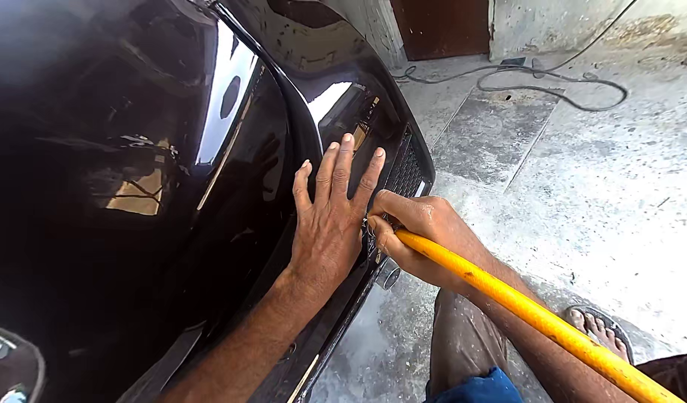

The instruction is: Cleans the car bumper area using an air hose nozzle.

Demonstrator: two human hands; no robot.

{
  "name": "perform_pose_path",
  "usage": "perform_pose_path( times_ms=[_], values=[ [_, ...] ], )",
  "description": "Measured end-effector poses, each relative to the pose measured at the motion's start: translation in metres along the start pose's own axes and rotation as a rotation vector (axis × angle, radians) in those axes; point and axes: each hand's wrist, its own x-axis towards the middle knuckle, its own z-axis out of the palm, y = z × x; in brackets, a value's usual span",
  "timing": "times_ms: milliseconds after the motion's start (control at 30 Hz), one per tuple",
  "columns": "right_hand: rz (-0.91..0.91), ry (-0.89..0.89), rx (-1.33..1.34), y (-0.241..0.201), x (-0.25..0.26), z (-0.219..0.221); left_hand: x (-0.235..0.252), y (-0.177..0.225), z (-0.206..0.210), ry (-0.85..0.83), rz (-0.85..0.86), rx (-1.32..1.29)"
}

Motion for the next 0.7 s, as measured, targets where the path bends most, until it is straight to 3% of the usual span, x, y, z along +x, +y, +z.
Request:
perform_pose_path(
  times_ms=[300,400,500,700],
  values=[
    [0.004,-0.007,-0.058,0.002,0.001,-0.013,0.055,0.001,-0.014,-0.301,0.335,0.118],
    [0.021,0.000,-0.059,0.004,0.001,-0.017,0.058,0.002,-0.016,-0.373,0.375,0.170],
    [0.009,0.022,-0.072,0.002,0.002,-0.015,0.045,0.000,-0.014,-0.299,0.282,0.125],
    [0.015,0.022,-0.050,0.009,0.002,-0.015,-0.006,0.014,-0.002,-0.036,-0.124,0.030]
  ],
)
